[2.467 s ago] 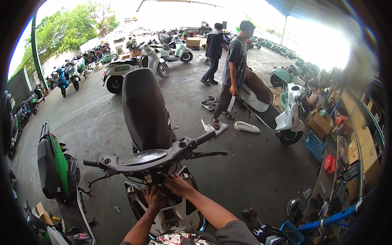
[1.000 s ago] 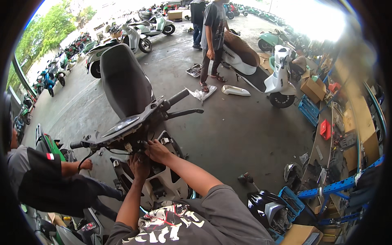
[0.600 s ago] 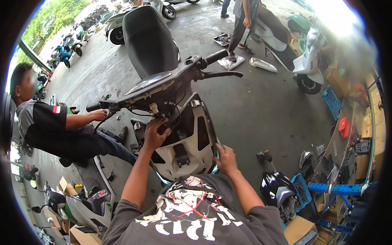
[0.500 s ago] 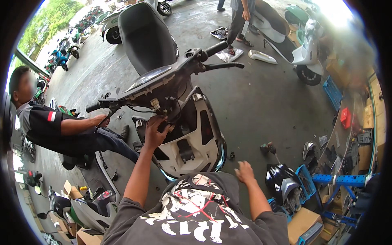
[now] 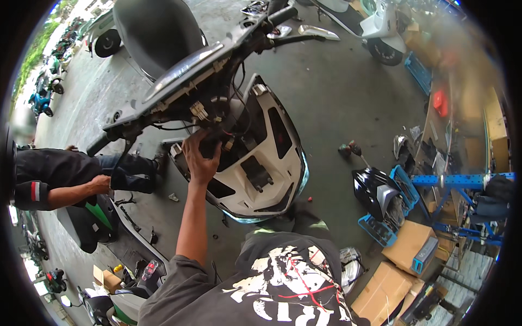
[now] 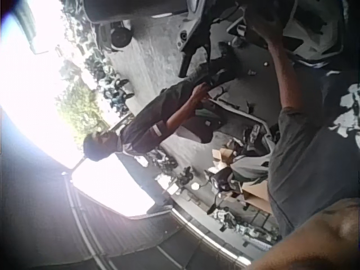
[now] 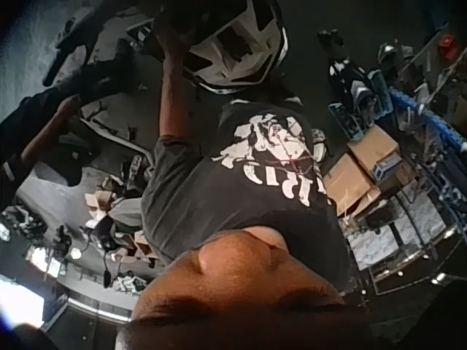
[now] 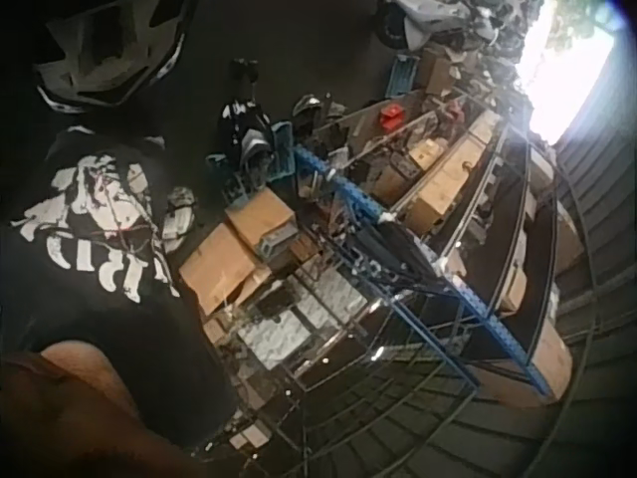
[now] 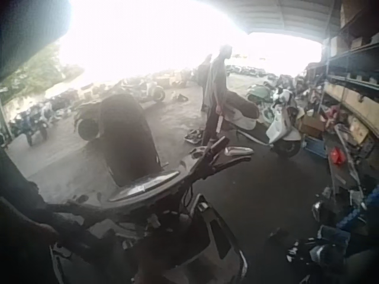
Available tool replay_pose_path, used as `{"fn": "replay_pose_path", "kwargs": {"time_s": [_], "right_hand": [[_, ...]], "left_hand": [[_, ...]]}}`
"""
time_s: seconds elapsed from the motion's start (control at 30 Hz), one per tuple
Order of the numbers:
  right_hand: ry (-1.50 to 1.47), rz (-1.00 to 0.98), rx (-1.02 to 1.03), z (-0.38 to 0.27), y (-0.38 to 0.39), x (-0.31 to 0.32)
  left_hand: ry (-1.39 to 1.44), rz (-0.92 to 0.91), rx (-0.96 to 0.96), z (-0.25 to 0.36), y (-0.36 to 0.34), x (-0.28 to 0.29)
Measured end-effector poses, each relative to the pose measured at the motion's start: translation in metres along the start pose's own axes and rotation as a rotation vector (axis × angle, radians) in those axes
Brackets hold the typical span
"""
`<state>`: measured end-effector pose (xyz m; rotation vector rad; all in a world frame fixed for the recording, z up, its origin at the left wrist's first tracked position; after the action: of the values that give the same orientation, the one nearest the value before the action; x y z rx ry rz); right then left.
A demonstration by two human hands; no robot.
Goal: The person attaches a plastic fairing and a license plate bracket to the front of a scooter. The person aligns the fairing by hand, fits the bracket, and then tightens a fastener using a power drill.
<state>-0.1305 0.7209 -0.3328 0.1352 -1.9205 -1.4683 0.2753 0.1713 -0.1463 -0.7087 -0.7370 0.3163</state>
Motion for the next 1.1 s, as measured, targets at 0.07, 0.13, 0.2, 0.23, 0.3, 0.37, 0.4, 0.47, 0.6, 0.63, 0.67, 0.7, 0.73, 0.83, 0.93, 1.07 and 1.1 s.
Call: {"fn": "replay_pose_path", "kwargs": {"time_s": [0.07, 0.13, 0.2, 0.23, 0.3, 0.37, 0.4, 0.47, 0.6, 0.63, 0.67, 0.7, 0.73, 0.83, 0.93, 1.07, 1.1], "right_hand": [[-0.075, 0.03, -0.017, -0.005, 0.025, -0.003], [-0.139, 0.073, -0.037, 0.002, 0.053, -0.006], [-0.187, 0.098, -0.062, 0.016, 0.071, -0.012], [-0.203, 0.106, -0.072, 0.023, 0.078, -0.016], [-0.226, 0.101, -0.065, 0.036, 0.082, -0.02], [-0.287, 0.094, -0.091, 0.062, 0.095, -0.038], [-0.341, 0.081, -0.121, 0.078, 0.103, -0.058], [-0.43, 0.041, -0.168, 0.107, 0.117, -0.091], [-0.613, -0.155, -0.22, 0.142, 0.136, -0.17], [-0.647, -0.217, -0.214, 0.149, 0.135, -0.189], [-0.7, -0.282, -0.234, 0.149, 0.148, -0.207], [-0.741, -0.347, -0.242, 0.151, 0.157, -0.223], [-0.776, -0.415, -0.243, 0.15, 0.166, -0.239], [-0.896, -0.547, -0.248, 0.151, 0.188, -0.273], [-0.982, -0.603, -0.249, 0.149, 0.208, -0.284], [-1.075, -0.572, -0.281, 0.143, 0.209, -0.305], [-1.086, -0.544, -0.286, 0.147, 0.207, -0.302]], "left_hand": [[-0.016, -0.013, -0.027, -0.002, 0.002, -0.005], [0.023, -0.042, -0.021, -0.006, 0.002, -0.011], [-0.022, -0.077, 0.029, -0.015, 0.004, -0.016], [-0.1, -0.08, 0.04, -0.015, 0.001, -0.012], [-0.117, -0.052, 0.062, -0.038, 0.002, 0.002], [0.017, -0.11, 0.072, -0.036, 0.001, 0.004], [0.071, -0.166, 0.088, -0.02, 0.004, -0.001], [-0.071, -0.167, 0.021, 0.006, 0.017, 0.002], [-0.254, -0.21, -0.111, 0.034, 0.092, 0.027], [-0.322, -0.292, -0.138, 0.038, 0.119, 0.04], [-0.293, -0.41, -0.222, 0.043, 0.154, 0.04], [-0.333, -0.719, -0.135, 0.045, 0.188, 0.038], [-0.41, -0.982, 0.071, 0.045, 0.223, 0.039], [-0.481, -1.703, 0.292, 0.062, 0.317, 0.05], [-0.24, -2.008, 0.388, 0.046, 0.377, 0.051], [-0.229, -1.938, 0.169, 0.15, 0.345, -0.016], [-0.235, -1.915, 0.135, 0.159, 0.337, -0.032]]}}
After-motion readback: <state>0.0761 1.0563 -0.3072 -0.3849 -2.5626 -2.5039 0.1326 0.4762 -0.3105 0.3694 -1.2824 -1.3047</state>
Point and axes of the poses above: each hand's wrist, its own y-axis away from the middle knuckle, its own x-axis out of the back of the hand, z = x × y, the point moved 5 cm from there along -y, towards the middle knuckle, and after that the axes turned 7 degrees about z, right-handed, at the moved point
